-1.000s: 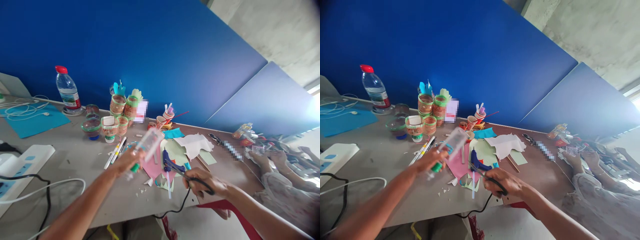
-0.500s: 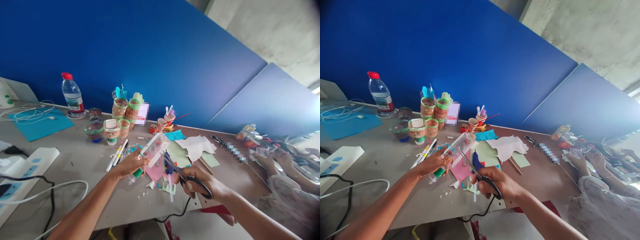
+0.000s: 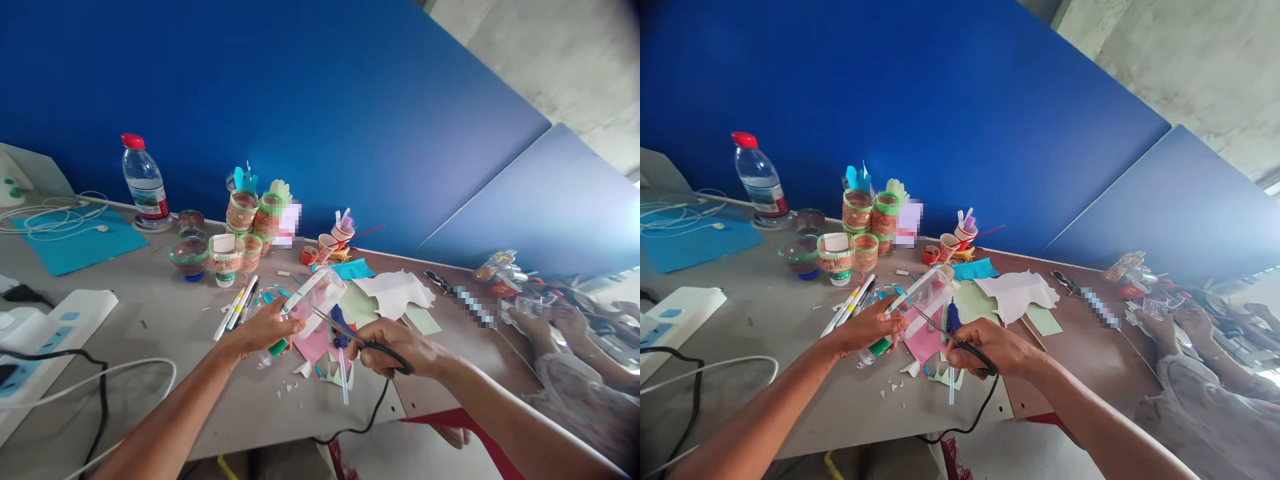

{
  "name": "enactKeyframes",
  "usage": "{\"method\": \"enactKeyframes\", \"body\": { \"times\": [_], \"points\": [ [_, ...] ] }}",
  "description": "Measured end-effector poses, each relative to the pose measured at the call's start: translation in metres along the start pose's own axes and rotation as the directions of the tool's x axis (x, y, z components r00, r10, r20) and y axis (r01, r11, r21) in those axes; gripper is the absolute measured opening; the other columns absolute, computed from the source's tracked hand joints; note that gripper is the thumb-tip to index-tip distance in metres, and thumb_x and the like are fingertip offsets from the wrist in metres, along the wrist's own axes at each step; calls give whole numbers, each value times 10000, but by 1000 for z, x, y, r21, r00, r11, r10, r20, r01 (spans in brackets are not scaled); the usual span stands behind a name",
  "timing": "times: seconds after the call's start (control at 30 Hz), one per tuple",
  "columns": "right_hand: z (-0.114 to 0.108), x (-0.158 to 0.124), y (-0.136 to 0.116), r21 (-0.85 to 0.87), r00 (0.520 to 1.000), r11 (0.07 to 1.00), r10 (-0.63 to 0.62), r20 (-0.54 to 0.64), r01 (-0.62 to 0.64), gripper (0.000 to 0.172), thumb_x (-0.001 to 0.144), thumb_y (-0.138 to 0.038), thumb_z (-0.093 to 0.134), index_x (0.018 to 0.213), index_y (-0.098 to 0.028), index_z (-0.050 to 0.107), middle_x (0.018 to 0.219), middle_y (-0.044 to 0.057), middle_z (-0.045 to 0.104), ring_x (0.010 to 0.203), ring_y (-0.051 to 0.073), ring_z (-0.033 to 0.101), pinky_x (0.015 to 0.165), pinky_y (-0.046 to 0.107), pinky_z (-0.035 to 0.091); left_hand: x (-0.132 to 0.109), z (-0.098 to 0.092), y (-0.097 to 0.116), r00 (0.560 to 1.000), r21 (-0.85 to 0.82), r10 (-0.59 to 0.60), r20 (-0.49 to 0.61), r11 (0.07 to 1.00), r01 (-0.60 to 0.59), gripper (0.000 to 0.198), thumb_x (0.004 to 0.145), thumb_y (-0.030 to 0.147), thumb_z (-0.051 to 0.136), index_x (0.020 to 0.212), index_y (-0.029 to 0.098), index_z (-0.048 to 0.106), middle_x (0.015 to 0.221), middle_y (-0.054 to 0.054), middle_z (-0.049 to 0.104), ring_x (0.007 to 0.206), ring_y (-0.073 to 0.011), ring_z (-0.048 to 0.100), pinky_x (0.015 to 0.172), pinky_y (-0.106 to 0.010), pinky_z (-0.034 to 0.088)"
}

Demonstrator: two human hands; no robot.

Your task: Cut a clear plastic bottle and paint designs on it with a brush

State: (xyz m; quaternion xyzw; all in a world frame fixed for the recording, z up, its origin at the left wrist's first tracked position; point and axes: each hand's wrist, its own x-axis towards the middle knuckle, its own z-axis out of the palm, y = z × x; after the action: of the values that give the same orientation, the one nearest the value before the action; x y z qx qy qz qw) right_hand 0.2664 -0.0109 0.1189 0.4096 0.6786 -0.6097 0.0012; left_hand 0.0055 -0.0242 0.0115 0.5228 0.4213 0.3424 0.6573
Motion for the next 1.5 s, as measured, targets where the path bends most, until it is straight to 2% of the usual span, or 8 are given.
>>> {"method": "enactKeyframes", "body": {
  "times": [0.17, 0.33, 0.63, 0.97, 1.23, 1.37, 1.43, 1.5],
  "points": [
    [-4, -5, -7, -128, 995, 987, 96, -11, -96, 531, 705, -652, 662, 729, -122, 624, 482, -59, 436, 444, 69, 431, 430, 203, 310, 1, 3, -2, 1000, 38, 12, 8, 999, -12, 363, 756, 447, 637, 994, 241, 458, 772, 38, 541, 560, -121, 565, 543, -264, 469],
    [0, -6, -23, -229, 983, 956, 173, -55, -181, 532, 693, -659, 656, 572, -166, 496, 441, -63, 401, 422, 66, 404, 420, 203, 284, 2, 5, -3, 1000, 26, -5, 30, 1000, 4, 385, 761, 458, 631, 1020, 242, 445, 757, 40, 529, 564, -130, 556, 534, -272, 460],
    [6, -10, -33, -327, 977, 920, 199, -82, -215, 525, 722, -607, 658, 520, -182, 427, 435, -52, 424, 429, 70, 388, 432, 209, 290, -1, 6, 3, 1000, 57, 28, 3, 998, -28, 393, 752, 443, 632, 1045, 228, 483, 822, 24, 567, 581, -120, 566, 564, -274, 467],
    [9, -9, -29, -278, 977, 936, 197, -87, -214, 537, 701, -626, 660, 517, -181, 423, 424, -54, 424, 427, 76, 413, 433, 205, 302, 0, 8, -2, 998, 4, -36, 47, 999, 36, 401, 758, 483, 635, 1015, 228, 463, 727, 37, 566, 556, -128, 577, 522, -256, 440],
    [6, -11, -13, -270, 954, 916, 267, -139, -296, 550, 694, -611, 678, 494, -177, 405, 421, -44, 442, 431, 75, 420, 455, 214, 311, -7, -1, 13, 998, -81, -3, -64, 997, -2, 444, 757, 508, 622, 1046, 217, 452, 876, -20, 626, 542, -123, 595, 537, -283, 470],
    [-1, -23, -3, -161, 975, 970, 156, -156, -181, 500, 703, -642, 657, 650, -151, 574, 459, -47, 446, 428, 83, 430, 437, 218, 316, -8, -3, 13, 999, -132, 11, -36, 991, -16, 486, 752, 568, 623, 1024, 195, 471, 878, -42, 636, 528, -124, 595, 519, -285, 459],
    [-4, -31, -6, -99, 989, 991, 76, -123, -88, 575, 688, -667, 657, 867, -122, 658, 510, -35, 481, 444, 90, 442, 434, 223, 320, -6, -3, 10, 999, -221, 44, -19, 974, -48, 511, 753, 597, 612, 1024, 185, 480, 874, -50, 635, 525, -119, 585, 507, -282, 449],
    [-3, -37, -11, -54, 994, 998, 20, -108, -26, 642, 676, -687, 655, 940, -102, 670, 532, -29, 481, 464, 93, 448, 441, 225, 327, -4, -2, 7, 998, -299, 68, 16, 952, -60, 529, 753, 620, 601, 1024, 180, 488, 855, -49, 633, 515, -114, 569, 488, -278, 433]
  ]
}}
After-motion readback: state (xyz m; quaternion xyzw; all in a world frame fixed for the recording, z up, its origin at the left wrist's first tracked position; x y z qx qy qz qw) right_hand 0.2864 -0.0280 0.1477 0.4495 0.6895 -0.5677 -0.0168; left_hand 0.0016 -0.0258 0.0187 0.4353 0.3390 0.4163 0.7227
